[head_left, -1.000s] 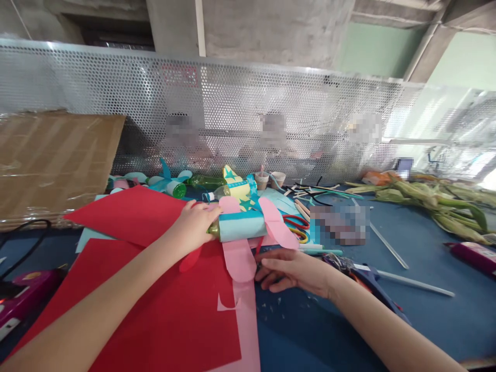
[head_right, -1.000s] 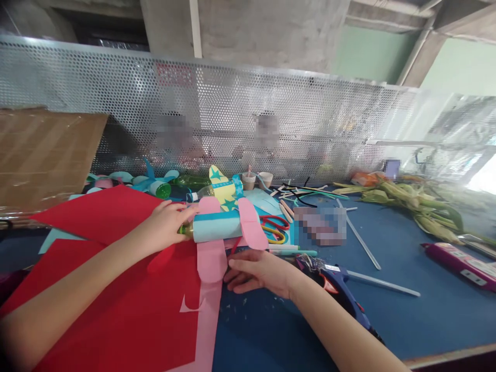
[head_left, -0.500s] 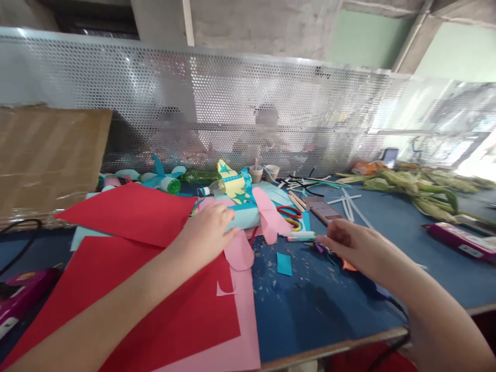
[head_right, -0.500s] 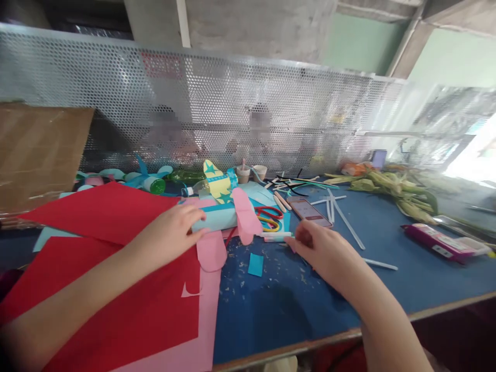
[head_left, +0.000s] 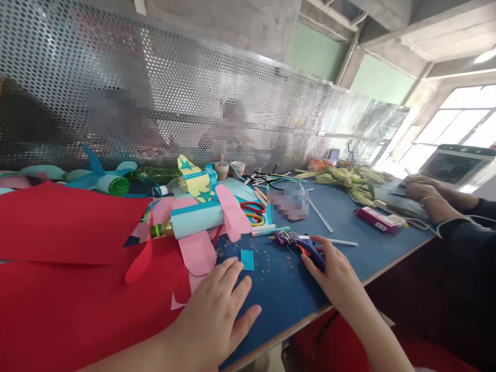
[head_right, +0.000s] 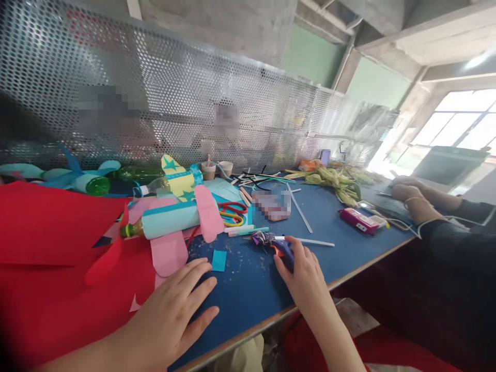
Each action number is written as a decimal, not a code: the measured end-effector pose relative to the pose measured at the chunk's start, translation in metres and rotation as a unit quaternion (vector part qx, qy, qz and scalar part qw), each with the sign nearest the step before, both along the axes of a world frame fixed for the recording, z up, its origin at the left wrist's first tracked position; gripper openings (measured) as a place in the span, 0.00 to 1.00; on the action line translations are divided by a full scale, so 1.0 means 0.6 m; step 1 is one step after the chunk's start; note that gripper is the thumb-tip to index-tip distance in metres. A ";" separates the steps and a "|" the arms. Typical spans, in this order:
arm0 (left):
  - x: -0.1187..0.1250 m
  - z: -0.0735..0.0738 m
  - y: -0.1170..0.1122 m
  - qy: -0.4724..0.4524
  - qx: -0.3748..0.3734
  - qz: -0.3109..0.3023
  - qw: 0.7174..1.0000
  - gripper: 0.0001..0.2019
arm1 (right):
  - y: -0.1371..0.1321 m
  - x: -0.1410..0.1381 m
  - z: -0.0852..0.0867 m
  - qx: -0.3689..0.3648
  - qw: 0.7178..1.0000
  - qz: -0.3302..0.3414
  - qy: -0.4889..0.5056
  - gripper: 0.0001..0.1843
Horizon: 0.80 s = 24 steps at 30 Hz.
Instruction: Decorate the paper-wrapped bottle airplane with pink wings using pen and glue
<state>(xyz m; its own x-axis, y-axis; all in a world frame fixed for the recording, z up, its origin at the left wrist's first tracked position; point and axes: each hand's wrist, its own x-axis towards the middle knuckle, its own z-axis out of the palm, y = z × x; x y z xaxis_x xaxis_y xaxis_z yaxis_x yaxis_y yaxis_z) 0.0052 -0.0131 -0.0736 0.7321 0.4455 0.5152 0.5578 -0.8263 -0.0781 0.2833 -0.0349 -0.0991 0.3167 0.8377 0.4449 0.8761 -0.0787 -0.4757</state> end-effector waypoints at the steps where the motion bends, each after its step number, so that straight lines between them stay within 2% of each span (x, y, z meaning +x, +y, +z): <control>1: 0.000 -0.001 0.001 0.003 0.010 0.002 1.000 0.20 | -0.002 0.008 0.000 -0.001 1.000 -0.009 0.002 0.26; 5: 0.002 -0.011 0.002 0.006 0.033 0.013 0.999 0.22 | -0.006 0.053 0.005 -0.004 0.999 -0.047 0.004 0.29; 9: 0.002 -0.017 0.006 0.009 0.009 0.020 1.000 0.24 | 0.002 0.099 0.009 0.006 0.998 -0.051 -0.026 0.29; 12: 0.003 -0.011 0.007 0.027 -0.026 0.011 0.999 0.25 | 0.006 0.095 0.015 -0.021 0.996 -0.042 -0.082 0.27; 14: 0.004 -0.004 0.007 0.042 -0.049 0.000 0.998 0.25 | 0.004 0.062 0.027 0.007 0.990 -0.069 -0.122 0.27; 15: 0.005 -0.001 0.006 0.048 -0.057 -0.005 0.997 0.25 | 0.003 0.039 0.034 0.024 0.991 -0.048 -0.119 0.26; 17: 0.005 0.002 0.005 0.052 -0.065 -0.013 0.996 0.25 | 0.004 -0.016 0.051 0.021 0.993 0.071 -0.091 0.19; 18: 0.005 0.002 0.004 0.048 -0.062 -0.016 0.997 0.25 | 0.006 -0.044 0.058 -0.001 0.985 0.152 -0.079 0.17; 20: 0.003 -0.003 0.004 0.030 -0.048 -0.022 0.998 0.25 | 0.016 -0.091 0.068 -0.061 0.954 0.285 -0.075 0.17; 22: 0.001 -0.011 0.003 0.003 -0.027 -0.031 0.999 0.25 | 0.030 -0.121 0.072 -0.102 0.929 0.346 -0.081 0.18; 24: 0.000 -0.019 0.003 -0.027 -0.014 -0.035 0.999 0.24 | 0.042 -0.135 0.072 -0.122 0.923 0.357 -0.072 0.15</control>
